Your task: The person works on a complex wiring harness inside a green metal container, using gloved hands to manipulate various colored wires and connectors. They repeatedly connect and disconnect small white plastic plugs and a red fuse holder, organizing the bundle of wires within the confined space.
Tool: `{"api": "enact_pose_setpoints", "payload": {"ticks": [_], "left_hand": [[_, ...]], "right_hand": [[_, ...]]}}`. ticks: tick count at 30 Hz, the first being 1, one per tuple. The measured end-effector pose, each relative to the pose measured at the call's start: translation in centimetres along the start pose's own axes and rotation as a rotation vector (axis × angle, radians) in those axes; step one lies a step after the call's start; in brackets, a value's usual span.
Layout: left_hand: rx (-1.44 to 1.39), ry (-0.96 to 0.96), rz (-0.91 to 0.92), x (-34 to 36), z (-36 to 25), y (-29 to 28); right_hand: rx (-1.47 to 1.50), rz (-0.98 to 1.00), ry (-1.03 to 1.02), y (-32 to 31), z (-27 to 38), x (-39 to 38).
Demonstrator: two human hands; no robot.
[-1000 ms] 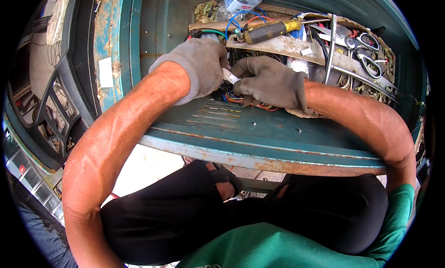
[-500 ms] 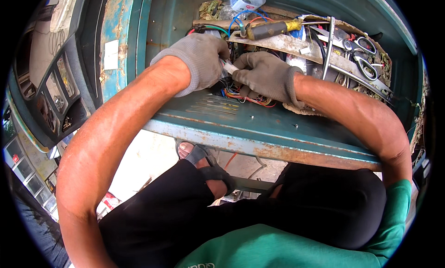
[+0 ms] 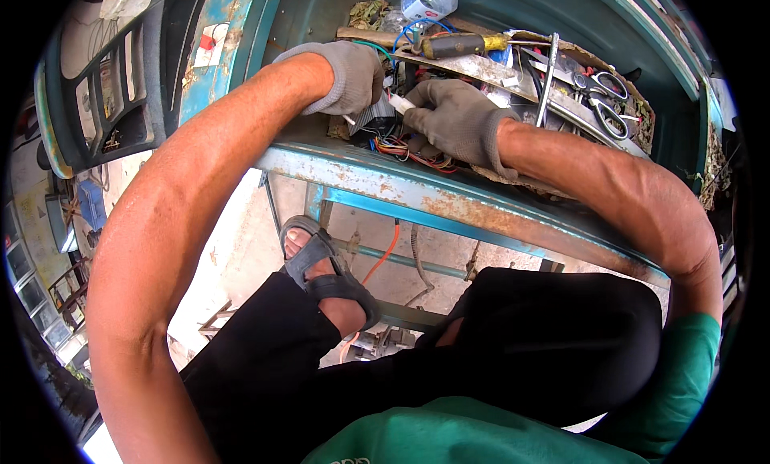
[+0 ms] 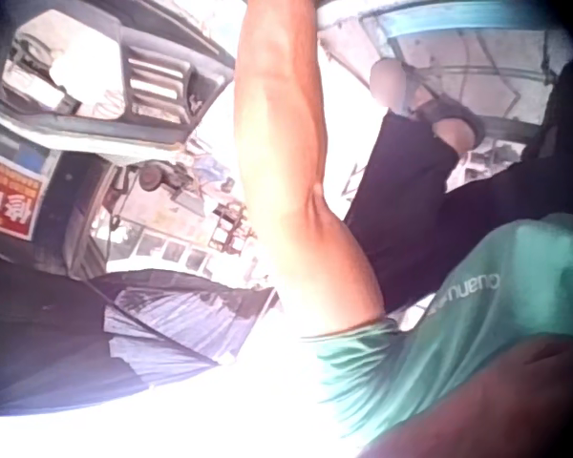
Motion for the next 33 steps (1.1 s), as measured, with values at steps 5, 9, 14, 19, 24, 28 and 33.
{"api": "enact_pose_setpoints", "payload": {"ticks": [5,9,14,19,24,28,33], "left_hand": [[-0.615,-0.062,0.094,0.4,0.6,0.9],[-0.855,-0.243,0.218,-0.7,0.7,1.8],[-0.885,-0.325,0.191,-1.4,0.9,1.5],[-0.93,-0.368,0.215,-1.0,0.6,1.6],[-1.007,-0.53,0.188,-1.3,1.9,2.7],[-0.94,-0.576,0.258,-1.3,1.4,3.0],[-0.953,-0.571,0.283,-1.0,0.6,3.1]], "right_hand": [[0.038,0.14,0.09,0.3,0.1,-0.8],[-0.11,0.173,-0.039,0.8,0.3,-1.0],[-0.102,0.205,-0.112,1.4,0.6,-0.4],[-0.151,0.179,-0.167,1.0,0.8,-0.5],[-0.255,0.227,-0.179,2.0,0.5,0.3],[-0.214,0.246,-0.102,2.3,-0.2,0.6],[-0.148,0.241,-0.096,2.2,-0.1,-0.3]]}}
Point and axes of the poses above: each hand's wrist, its own x-axis towards the middle knuckle, its own y-axis out of the palm, z = x × y, the point moved 7 cm from there along x, towards the middle knuckle, and after that the axes turned 12 degrees about -z, right-handed, at the moved point
